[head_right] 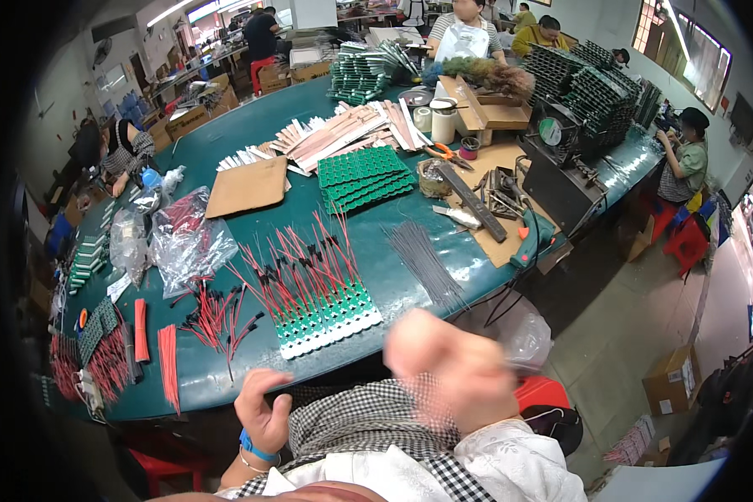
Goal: The person assembles electronic circuit boards by attaching wires and securing them with zip ties using pincers.
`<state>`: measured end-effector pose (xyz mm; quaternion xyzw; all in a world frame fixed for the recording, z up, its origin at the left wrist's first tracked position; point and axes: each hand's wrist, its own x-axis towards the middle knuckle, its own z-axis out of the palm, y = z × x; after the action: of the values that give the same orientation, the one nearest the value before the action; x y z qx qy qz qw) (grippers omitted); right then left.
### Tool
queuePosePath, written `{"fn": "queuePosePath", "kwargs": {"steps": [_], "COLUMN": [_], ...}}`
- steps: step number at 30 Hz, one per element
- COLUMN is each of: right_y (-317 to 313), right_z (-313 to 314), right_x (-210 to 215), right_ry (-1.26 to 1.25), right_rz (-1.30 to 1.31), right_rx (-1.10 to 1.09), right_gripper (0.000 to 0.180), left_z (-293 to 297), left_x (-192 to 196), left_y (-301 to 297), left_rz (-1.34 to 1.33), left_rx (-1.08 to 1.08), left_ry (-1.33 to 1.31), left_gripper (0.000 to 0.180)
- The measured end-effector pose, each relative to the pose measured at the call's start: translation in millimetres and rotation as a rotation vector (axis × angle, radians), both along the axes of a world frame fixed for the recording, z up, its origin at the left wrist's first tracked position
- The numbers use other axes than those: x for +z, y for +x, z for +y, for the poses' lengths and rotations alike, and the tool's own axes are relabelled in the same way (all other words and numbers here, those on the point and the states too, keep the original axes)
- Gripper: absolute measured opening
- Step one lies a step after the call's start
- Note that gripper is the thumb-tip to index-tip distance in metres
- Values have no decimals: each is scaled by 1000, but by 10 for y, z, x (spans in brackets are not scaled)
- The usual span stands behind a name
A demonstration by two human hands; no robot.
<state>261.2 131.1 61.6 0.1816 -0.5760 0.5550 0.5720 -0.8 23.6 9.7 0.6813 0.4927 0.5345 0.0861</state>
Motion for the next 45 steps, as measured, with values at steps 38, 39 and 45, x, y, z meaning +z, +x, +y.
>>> {"fn": "queuePosePath", "kwargs": {"steps": [38, 39, 45], "right_y": [-468, -479, -572], "right_z": [1010, 1068, 1122], "right_x": [-1253, -1304, -1404], "right_ry": [-761, -735, -464], "right_rz": [-886, -916, -1097], "right_rx": [-511, -574, -760], "right_gripper": [5, 6, 7], "left_z": [445, 449, 392], "left_x": [-407, -445, -665], "left_y": [-371, -554, -1063], "left_rz": [95, 173, 559], "left_rx": [351, 479, 732], "left_ry": [-359, -337, -427], "left_gripper": [3, 4, 14]}}
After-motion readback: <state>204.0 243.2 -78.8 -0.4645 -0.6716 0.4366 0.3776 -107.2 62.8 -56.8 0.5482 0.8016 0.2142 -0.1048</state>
